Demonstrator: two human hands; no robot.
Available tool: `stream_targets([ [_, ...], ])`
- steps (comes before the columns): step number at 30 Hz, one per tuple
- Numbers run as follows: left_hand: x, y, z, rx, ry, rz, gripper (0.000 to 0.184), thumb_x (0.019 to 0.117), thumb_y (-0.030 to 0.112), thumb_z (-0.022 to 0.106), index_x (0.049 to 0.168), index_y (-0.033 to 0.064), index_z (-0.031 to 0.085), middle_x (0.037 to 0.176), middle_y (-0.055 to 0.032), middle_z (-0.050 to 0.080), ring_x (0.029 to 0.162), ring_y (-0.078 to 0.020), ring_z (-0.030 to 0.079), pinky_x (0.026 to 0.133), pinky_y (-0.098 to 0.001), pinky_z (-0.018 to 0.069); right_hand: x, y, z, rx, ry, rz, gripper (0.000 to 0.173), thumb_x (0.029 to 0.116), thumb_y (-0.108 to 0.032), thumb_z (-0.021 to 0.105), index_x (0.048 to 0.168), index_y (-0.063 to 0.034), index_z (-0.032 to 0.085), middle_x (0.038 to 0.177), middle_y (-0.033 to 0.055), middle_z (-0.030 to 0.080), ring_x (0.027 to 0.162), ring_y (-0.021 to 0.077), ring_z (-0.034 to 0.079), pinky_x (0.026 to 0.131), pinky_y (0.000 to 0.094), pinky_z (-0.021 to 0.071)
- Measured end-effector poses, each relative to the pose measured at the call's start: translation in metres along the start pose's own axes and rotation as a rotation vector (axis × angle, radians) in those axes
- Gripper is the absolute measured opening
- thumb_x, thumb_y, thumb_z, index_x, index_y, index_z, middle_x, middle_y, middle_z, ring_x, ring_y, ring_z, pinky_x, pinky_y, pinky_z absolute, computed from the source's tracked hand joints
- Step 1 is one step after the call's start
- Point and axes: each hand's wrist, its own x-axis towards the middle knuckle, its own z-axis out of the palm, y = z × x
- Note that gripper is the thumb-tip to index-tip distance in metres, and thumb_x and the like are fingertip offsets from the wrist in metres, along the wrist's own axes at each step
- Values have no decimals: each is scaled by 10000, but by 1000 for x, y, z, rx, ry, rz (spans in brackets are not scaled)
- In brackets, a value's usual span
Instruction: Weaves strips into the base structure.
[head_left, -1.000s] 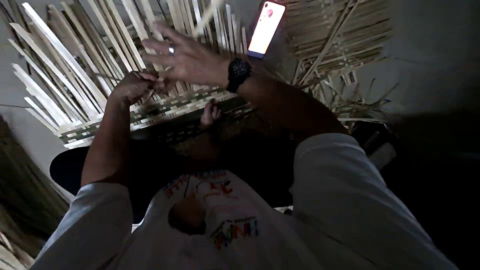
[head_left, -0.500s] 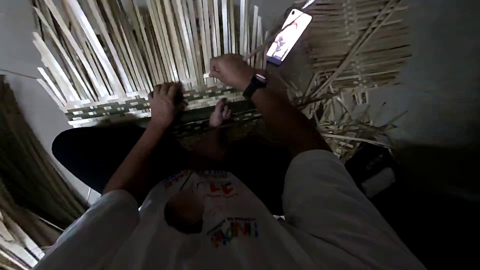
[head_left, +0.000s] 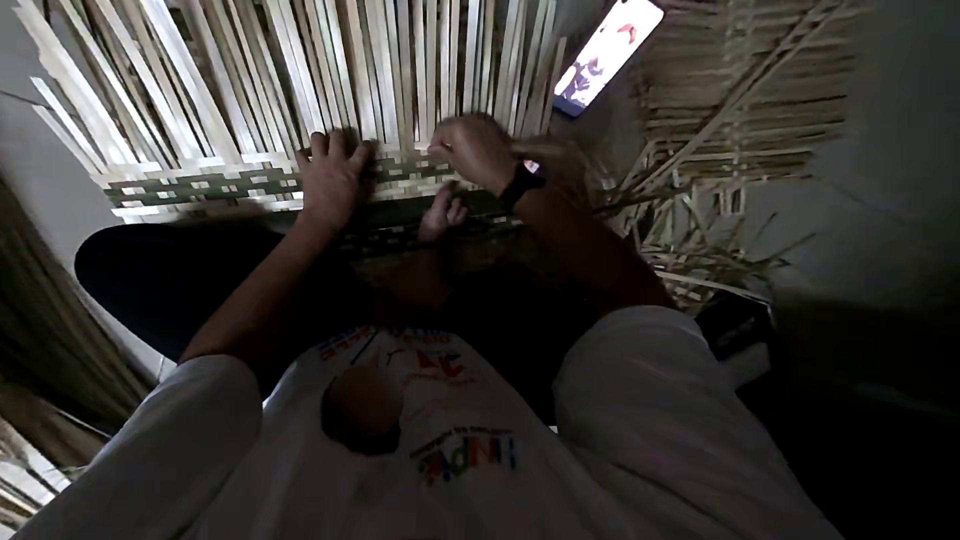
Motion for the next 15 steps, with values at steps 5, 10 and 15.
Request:
stream_targets([
  [5,-4,-16,10,23,66,130,534,959,297,680,1460,160,556,1421,-329,497,1293,-591,451,953,-757,368,-12,18,0,55,-10,-72,279,1049,-164,558,1265,-63,704,1280,187,682,1215,373,643,1057,561,471],
  [10,-12,21,-9,-233,137,134,605,945,200,717,1489,37,507,1411,-357,501,1318,-563,463,1076,-677,374,-44,53,-49,-107,10,7,285,995,-114,616,1262,-93,715,1259,210,685,1205,427,630,1039,640,450],
  [15,58,110,-10,-612,110,164,723,949,148,708,1555,-32,357,1458,-259,538,1340,-365,549,1142,-471,429,-38,26,-77,-349,359,-279,236,1021,-23,528,1110,-63,743,1196,170,701,1257,406,589,1163,655,278],
])
